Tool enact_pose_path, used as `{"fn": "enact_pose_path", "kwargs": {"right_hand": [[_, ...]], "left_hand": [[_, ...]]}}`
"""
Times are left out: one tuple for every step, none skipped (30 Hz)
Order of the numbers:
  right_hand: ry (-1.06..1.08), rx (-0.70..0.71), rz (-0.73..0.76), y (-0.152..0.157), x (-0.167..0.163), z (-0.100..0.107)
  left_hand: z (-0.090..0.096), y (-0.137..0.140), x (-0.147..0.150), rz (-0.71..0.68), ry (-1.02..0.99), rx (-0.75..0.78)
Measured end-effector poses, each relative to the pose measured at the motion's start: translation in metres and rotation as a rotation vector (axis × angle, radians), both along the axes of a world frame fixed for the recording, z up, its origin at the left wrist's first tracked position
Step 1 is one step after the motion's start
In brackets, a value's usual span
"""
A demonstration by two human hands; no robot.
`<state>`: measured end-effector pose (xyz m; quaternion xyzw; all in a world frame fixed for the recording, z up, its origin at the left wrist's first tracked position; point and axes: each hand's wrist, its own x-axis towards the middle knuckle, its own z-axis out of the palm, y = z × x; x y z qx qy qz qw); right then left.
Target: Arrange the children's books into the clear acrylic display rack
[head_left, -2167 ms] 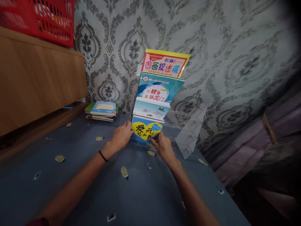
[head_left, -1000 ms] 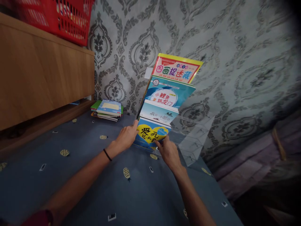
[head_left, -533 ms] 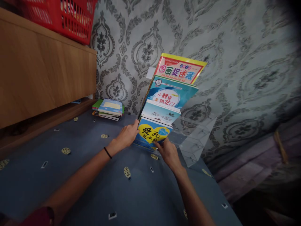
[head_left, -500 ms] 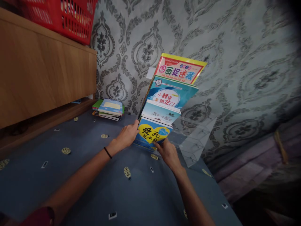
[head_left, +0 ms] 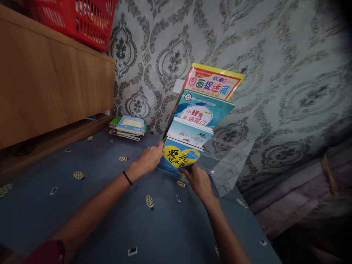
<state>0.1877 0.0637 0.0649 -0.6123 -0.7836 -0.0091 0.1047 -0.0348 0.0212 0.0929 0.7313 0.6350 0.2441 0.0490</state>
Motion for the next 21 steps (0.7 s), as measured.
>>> {"fn": "enact_pose_path", "kwargs": {"right_hand": [[-0.002,-0.004,0.002,-0.001,-0.001,0.001],[-0.005,-0.008,0.0,-0.001,-0.001,0.002],[-0.007,-0.012,-0.003,-0.001,-0.002,0.002],[-0.009,-0.015,-0.008,-0.002,-0.002,0.003],[-0.01,-0.018,-0.012,-0.002,-0.003,0.004],[-0.01,-0.018,-0.012,-0.002,-0.003,0.004],[-0.01,-0.018,-0.01,-0.002,-0.003,0.004],[-0.009,-0.018,-0.007,-0.001,-0.002,0.004],[-0.007,-0.019,-0.004,-0.001,-0.002,0.004],[-0.002,-0.023,-0.001,0.0,-0.001,0.003],[0.005,-0.026,0.001,0.001,0.0,0.002],[0.014,-0.024,0.005,0.002,0.0,0.001],[0.025,-0.022,0.008,0.003,0.001,0.001],[0.037,-0.018,0.012,0.004,0.002,0.0],[0.05,-0.011,0.016,0.005,0.003,-0.001],[0.063,-0.006,0.017,0.006,0.004,-0.002],[0.075,-0.004,0.017,0.007,0.004,-0.003],[0.087,-0.005,0.019,0.008,0.005,-0.003],[0.102,-0.008,0.024,0.009,0.007,-0.004],[0.121,-0.014,0.031,0.01,0.008,-0.004],[0.145,-0.026,0.04,0.011,0.01,-0.004]], "left_hand": [[-0.001,0.0,0.0,-0.001,0.0,0.006],[-0.002,0.001,0.0,-0.001,-0.001,0.011],[-0.003,0.001,0.001,-0.001,-0.003,0.014],[-0.003,0.002,0.001,-0.001,-0.006,0.016],[-0.004,0.002,0.001,-0.003,-0.01,0.018],[-0.004,0.002,0.0,-0.005,-0.014,0.019],[-0.005,0.002,0.0,-0.009,-0.016,0.021],[-0.005,0.003,0.0,-0.014,-0.019,0.023],[-0.005,0.003,-0.001,-0.02,-0.021,0.027],[-0.006,0.003,-0.001,-0.026,-0.021,0.03],[-0.006,0.003,-0.001,-0.029,-0.017,0.033],[-0.006,0.003,-0.001,-0.03,-0.01,0.035],[-0.007,0.003,-0.001,-0.025,0.0,0.035],[-0.007,0.003,-0.001,-0.016,0.01,0.033],[-0.007,0.003,0.0,-0.003,0.018,0.031],[-0.007,0.003,0.0,0.01,0.024,0.03],[-0.007,0.003,0.0,0.021,0.026,0.027],[-0.006,0.003,0.0,0.025,0.025,0.024],[-0.005,0.004,-0.001,0.024,0.019,0.021],[-0.004,0.004,-0.003,0.016,0.005,0.017],[-0.003,0.005,-0.005,0.001,-0.015,0.015]]}}
